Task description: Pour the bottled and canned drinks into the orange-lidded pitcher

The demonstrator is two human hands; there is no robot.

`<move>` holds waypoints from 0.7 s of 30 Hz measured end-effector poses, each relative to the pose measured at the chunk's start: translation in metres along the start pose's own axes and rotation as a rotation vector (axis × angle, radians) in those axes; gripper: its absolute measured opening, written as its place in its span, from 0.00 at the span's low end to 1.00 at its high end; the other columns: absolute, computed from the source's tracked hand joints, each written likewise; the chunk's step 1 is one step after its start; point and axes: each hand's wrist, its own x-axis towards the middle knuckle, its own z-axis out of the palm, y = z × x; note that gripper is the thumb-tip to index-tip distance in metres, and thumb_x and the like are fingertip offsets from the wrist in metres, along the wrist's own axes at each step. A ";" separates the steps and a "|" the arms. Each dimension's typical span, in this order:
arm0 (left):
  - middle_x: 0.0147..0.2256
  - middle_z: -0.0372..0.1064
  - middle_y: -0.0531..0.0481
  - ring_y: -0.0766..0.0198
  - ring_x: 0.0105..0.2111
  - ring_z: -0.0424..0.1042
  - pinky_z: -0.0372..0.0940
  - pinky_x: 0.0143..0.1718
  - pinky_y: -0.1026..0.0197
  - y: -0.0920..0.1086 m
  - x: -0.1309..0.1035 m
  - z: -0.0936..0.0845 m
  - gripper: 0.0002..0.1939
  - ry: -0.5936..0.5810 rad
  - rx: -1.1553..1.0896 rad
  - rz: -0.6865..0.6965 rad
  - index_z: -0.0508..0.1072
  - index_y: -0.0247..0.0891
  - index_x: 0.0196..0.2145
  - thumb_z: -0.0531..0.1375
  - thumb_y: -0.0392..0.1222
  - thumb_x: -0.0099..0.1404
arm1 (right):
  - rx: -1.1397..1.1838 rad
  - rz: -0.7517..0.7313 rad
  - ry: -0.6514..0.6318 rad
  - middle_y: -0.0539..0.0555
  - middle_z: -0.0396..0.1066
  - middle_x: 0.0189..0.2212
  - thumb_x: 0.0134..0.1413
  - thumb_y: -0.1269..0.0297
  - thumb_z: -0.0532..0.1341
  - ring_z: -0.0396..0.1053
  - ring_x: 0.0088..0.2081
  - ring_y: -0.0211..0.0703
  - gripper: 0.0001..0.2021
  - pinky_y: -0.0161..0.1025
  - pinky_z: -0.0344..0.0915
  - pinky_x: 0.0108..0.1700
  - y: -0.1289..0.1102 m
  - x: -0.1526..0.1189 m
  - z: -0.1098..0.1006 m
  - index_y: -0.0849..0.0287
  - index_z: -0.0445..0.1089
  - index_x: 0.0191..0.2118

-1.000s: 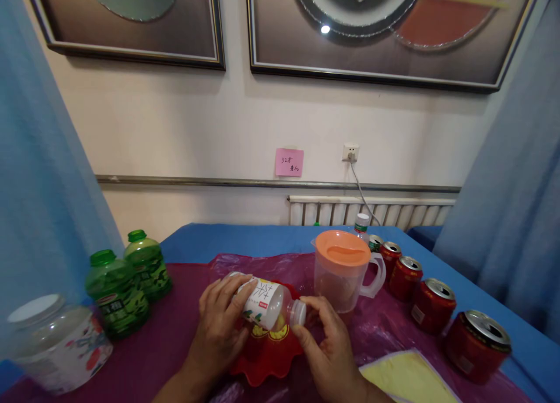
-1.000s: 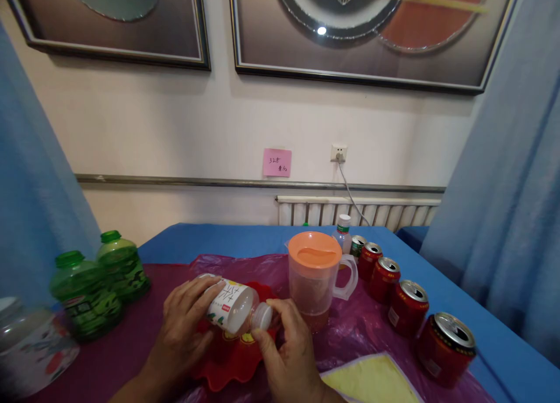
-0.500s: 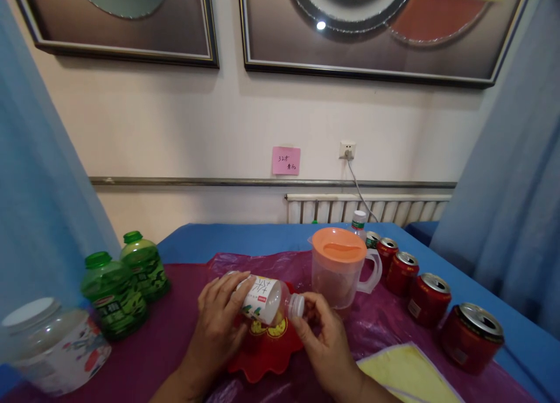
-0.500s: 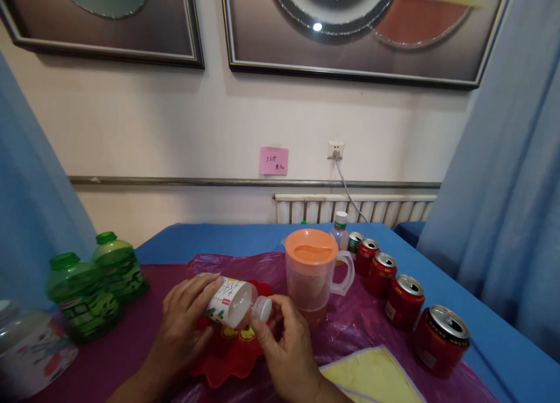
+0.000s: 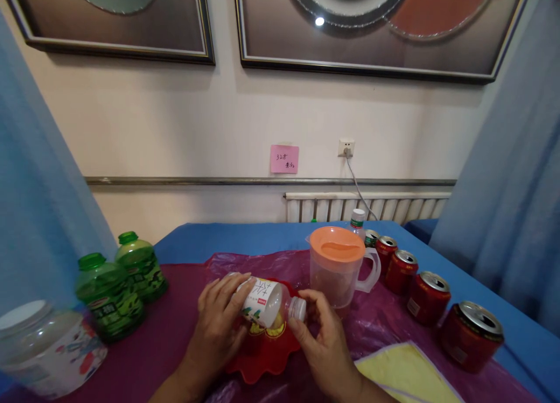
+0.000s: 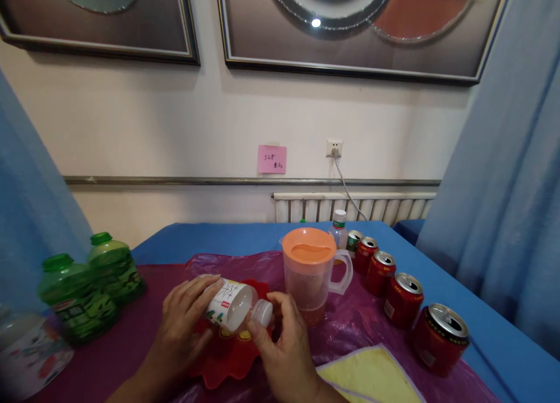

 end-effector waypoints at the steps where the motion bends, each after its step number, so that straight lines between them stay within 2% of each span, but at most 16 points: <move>1: 0.56 0.72 0.41 0.49 0.56 0.68 0.55 0.61 0.45 0.000 0.000 0.000 0.29 -0.003 0.004 0.002 0.64 0.44 0.63 0.57 0.36 0.64 | -0.012 0.006 0.005 0.52 0.74 0.39 0.61 0.59 0.64 0.72 0.38 0.43 0.14 0.37 0.71 0.40 -0.002 0.001 0.000 0.54 0.69 0.51; 3: 0.56 0.71 0.41 0.48 0.56 0.68 0.54 0.61 0.45 -0.001 0.000 0.000 0.29 -0.011 0.009 0.003 0.64 0.44 0.63 0.58 0.37 0.64 | -0.038 -0.018 0.018 0.52 0.73 0.38 0.61 0.62 0.63 0.71 0.38 0.42 0.11 0.37 0.70 0.40 -0.005 0.003 -0.001 0.54 0.70 0.48; 7: 0.57 0.71 0.40 0.49 0.57 0.68 0.52 0.62 0.45 0.000 0.001 0.000 0.29 -0.026 -0.010 0.003 0.64 0.43 0.63 0.58 0.37 0.64 | -0.064 -0.132 0.034 0.53 0.71 0.44 0.59 0.66 0.63 0.71 0.44 0.44 0.14 0.40 0.69 0.47 -0.006 0.004 -0.003 0.53 0.68 0.50; 11: 0.57 0.71 0.40 0.49 0.56 0.68 0.53 0.61 0.46 0.001 0.000 0.001 0.29 -0.030 -0.048 -0.004 0.64 0.42 0.63 0.59 0.41 0.64 | -0.097 -0.225 0.041 0.54 0.70 0.45 0.59 0.66 0.63 0.71 0.46 0.46 0.15 0.42 0.70 0.48 -0.004 0.003 -0.006 0.51 0.67 0.52; 16: 0.57 0.71 0.40 0.48 0.56 0.68 0.54 0.60 0.45 -0.007 -0.004 0.005 0.30 -0.033 -0.042 -0.076 0.63 0.43 0.63 0.59 0.44 0.64 | -0.180 -0.317 0.114 0.57 0.70 0.49 0.60 0.66 0.63 0.69 0.52 0.50 0.18 0.47 0.68 0.54 -0.009 0.000 -0.009 0.51 0.66 0.54; 19: 0.57 0.72 0.41 0.46 0.56 0.70 0.56 0.61 0.43 -0.013 -0.008 0.009 0.30 -0.009 -0.064 -0.147 0.64 0.43 0.62 0.60 0.47 0.64 | -0.175 -0.336 0.122 0.57 0.70 0.49 0.56 0.68 0.64 0.70 0.52 0.50 0.19 0.48 0.68 0.54 -0.013 -0.001 -0.006 0.52 0.65 0.53; 21: 0.56 0.73 0.41 0.46 0.55 0.72 0.59 0.60 0.43 -0.013 -0.007 0.012 0.30 0.003 -0.106 -0.202 0.64 0.42 0.61 0.62 0.52 0.63 | -0.147 -0.299 0.069 0.54 0.72 0.45 0.54 0.70 0.64 0.72 0.47 0.48 0.18 0.45 0.69 0.51 -0.019 -0.001 -0.004 0.52 0.66 0.50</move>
